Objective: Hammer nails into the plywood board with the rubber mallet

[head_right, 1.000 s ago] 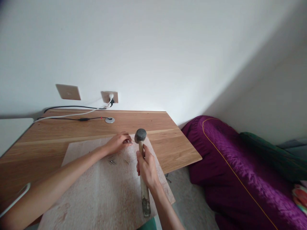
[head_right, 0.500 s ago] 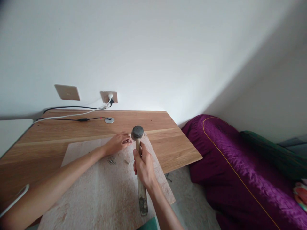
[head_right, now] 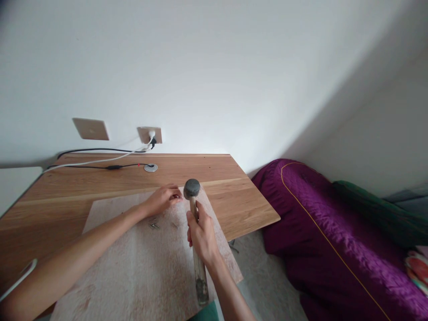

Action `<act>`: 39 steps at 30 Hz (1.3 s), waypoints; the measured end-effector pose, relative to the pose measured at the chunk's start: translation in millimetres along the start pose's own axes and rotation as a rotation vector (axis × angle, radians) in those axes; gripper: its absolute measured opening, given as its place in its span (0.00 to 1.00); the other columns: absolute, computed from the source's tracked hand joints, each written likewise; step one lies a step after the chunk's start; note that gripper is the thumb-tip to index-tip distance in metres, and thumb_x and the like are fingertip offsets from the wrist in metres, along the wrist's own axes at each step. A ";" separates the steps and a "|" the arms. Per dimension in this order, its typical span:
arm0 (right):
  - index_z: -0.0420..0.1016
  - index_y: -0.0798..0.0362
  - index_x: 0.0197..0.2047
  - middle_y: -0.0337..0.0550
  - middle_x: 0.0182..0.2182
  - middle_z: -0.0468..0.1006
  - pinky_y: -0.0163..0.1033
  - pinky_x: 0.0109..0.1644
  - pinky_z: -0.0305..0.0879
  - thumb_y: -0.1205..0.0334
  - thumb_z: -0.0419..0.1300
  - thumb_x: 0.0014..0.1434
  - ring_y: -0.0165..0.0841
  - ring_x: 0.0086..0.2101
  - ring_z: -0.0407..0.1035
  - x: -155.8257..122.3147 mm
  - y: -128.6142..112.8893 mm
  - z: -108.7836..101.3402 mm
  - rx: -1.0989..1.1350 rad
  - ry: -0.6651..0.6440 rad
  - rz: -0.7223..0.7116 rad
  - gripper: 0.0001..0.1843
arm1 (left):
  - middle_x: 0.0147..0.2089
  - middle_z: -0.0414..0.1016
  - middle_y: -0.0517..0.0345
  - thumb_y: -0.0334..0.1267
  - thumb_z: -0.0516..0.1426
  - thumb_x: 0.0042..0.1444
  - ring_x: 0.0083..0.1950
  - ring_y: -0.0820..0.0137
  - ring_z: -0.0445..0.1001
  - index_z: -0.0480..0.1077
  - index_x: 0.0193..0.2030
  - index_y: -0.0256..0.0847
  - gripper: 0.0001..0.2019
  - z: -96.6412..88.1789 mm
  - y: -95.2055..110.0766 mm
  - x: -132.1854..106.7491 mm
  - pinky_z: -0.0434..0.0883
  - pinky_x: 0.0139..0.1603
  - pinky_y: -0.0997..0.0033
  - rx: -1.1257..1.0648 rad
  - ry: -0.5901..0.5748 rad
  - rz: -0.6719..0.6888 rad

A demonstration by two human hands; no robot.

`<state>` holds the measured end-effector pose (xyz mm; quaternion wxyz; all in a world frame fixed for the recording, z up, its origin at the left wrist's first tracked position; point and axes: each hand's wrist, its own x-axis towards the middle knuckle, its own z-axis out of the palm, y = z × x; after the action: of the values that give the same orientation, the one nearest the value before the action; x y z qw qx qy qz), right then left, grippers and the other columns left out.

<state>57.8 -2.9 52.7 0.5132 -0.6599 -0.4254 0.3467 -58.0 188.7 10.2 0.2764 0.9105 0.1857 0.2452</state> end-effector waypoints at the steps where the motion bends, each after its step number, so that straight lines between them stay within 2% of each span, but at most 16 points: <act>1: 0.66 0.48 0.45 0.25 0.18 0.62 0.30 0.13 0.54 0.46 0.56 0.67 0.26 0.13 0.58 -0.2 -0.2 0.6 0.003 0.000 0.001 0.14 | 0.39 0.79 0.55 0.29 0.61 0.64 0.47 0.62 0.77 0.79 0.36 0.41 0.07 -0.1 0.3 0.1 0.69 0.53 0.64 0.003 -0.001 0.003; 4: 0.66 0.49 0.47 0.24 0.18 0.62 0.30 0.14 0.53 0.45 0.56 0.67 0.27 0.13 0.58 -0.8 -2.0 3.1 0.016 0.002 -0.011 0.16 | 0.40 0.79 0.55 0.30 0.61 0.64 0.47 0.62 0.77 0.79 0.37 0.42 0.06 0.2 0.1 -0.5 0.70 0.53 0.64 0.020 -0.011 0.023; 6: 0.66 0.49 0.49 0.24 0.17 0.61 0.30 0.14 0.53 0.45 0.55 0.68 0.27 0.13 0.58 -0.1 -3.1 5.2 0.025 0.002 -0.028 0.17 | 0.42 0.78 0.54 0.33 0.63 0.63 0.49 0.60 0.76 0.78 0.40 0.42 0.01 1.0 -1.1 -1.4 0.70 0.54 0.63 0.053 -0.004 0.042; 10: 0.65 0.49 0.46 0.25 0.20 0.63 0.30 0.13 0.55 0.48 0.56 0.66 0.26 0.13 0.58 5.8 -0.2 8.8 0.022 -0.039 -0.007 0.14 | 0.48 0.77 0.50 0.40 0.71 0.56 0.54 0.55 0.74 0.75 0.46 0.40 0.15 3.3 -4.9 -2.9 0.71 0.57 0.58 0.096 0.027 0.051; 12: 0.65 0.48 0.43 0.26 0.20 0.64 0.30 0.13 0.55 0.49 0.56 0.65 0.25 0.13 0.59 8.5 2.6 9.1 0.001 -0.064 0.037 0.12 | 0.49 0.76 0.49 0.41 0.71 0.56 0.55 0.54 0.73 0.74 0.48 0.39 0.17 3.8 -6.3 -2.9 0.71 0.59 0.57 0.090 0.033 0.052; 14: 0.64 0.48 0.40 0.26 0.20 0.64 0.30 0.13 0.55 0.50 0.56 0.65 0.25 0.13 0.59 9.4 4.1 8.1 -0.003 -0.061 0.055 0.11 | 0.49 0.77 0.49 0.41 0.69 0.58 0.55 0.55 0.73 0.75 0.46 0.39 0.14 3.3 -6.5 -2.7 0.71 0.59 0.57 0.080 0.029 0.048; 18: 0.62 0.47 0.41 0.26 0.21 0.62 0.29 0.13 0.54 0.48 0.56 0.66 0.24 0.13 0.58 7.2 1.2 4.1 0.036 -0.007 -0.003 0.12 | 0.43 0.78 0.51 0.37 0.64 0.64 0.51 0.57 0.75 0.78 0.39 0.40 0.04 0.3 -4.1 -1.8 0.71 0.54 0.59 0.047 -0.007 0.030; 25: 0.62 0.47 0.40 0.26 0.21 0.63 0.30 0.13 0.54 0.48 0.56 0.66 0.24 0.13 0.57 4.2 -2.6 2.8 0.051 0.013 -0.019 0.13 | 0.43 0.82 0.53 0.33 0.60 0.67 0.49 0.59 0.74 0.80 0.39 0.41 0.07 -0.8 -1.5 0.4 0.68 0.58 0.56 0.068 -0.038 0.059; 28: 0.63 0.48 0.42 0.25 0.21 0.62 0.29 0.13 0.53 0.47 0.56 0.67 0.24 0.13 0.56 3.3 -3.2 4.7 0.060 0.009 -0.041 0.14 | 0.47 0.80 0.51 0.36 0.64 0.65 0.53 0.56 0.73 0.78 0.43 0.41 0.03 0.1 -1.6 -1.0 0.68 0.60 0.54 0.119 -0.014 0.054; 31: 0.64 0.48 0.44 0.24 0.21 0.62 0.29 0.13 0.54 0.46 0.56 0.67 0.24 0.13 0.57 4.9 -2.0 6.9 0.057 -0.021 -0.020 0.14 | 0.50 0.77 0.49 0.42 0.71 0.57 0.57 0.53 0.71 0.75 0.47 0.40 0.16 1.4 -2.9 -2.6 0.69 0.60 0.54 0.132 0.025 0.045; 33: 0.65 0.49 0.44 0.25 0.21 0.63 0.29 0.13 0.54 0.47 0.57 0.65 0.24 0.13 0.58 6.5 0.8 8.0 0.031 -0.053 0.025 0.14 | 0.50 0.76 0.49 0.44 0.73 0.55 0.56 0.53 0.71 0.74 0.47 0.40 0.19 2.4 -4.2 -3.1 0.69 0.60 0.54 0.130 0.026 0.051; 36: 0.65 0.48 0.42 0.25 0.21 0.64 0.29 0.13 0.55 0.48 0.58 0.64 0.25 0.13 0.59 7.2 6.5 8.6 0.009 -0.062 0.060 0.13 | 0.49 0.76 0.49 0.44 0.72 0.56 0.55 0.54 0.71 0.74 0.47 0.39 0.18 3.1 -5.7 -3.0 0.69 0.60 0.55 0.119 0.028 0.057; 39: 0.65 0.48 0.42 0.25 0.20 0.63 0.30 0.13 0.54 0.47 0.57 0.66 0.25 0.13 0.58 5.2 10.1 7.4 0.040 -0.018 0.031 0.13 | 0.46 0.77 0.50 0.40 0.69 0.60 0.53 0.56 0.73 0.75 0.45 0.40 0.11 2.7 -5.8 -2.1 0.70 0.58 0.56 0.085 0.022 0.050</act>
<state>55.3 3.7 41.1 0.5170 -0.6529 -0.4126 0.3689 -59.4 191.1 4.0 0.2294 0.9230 0.1759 0.2538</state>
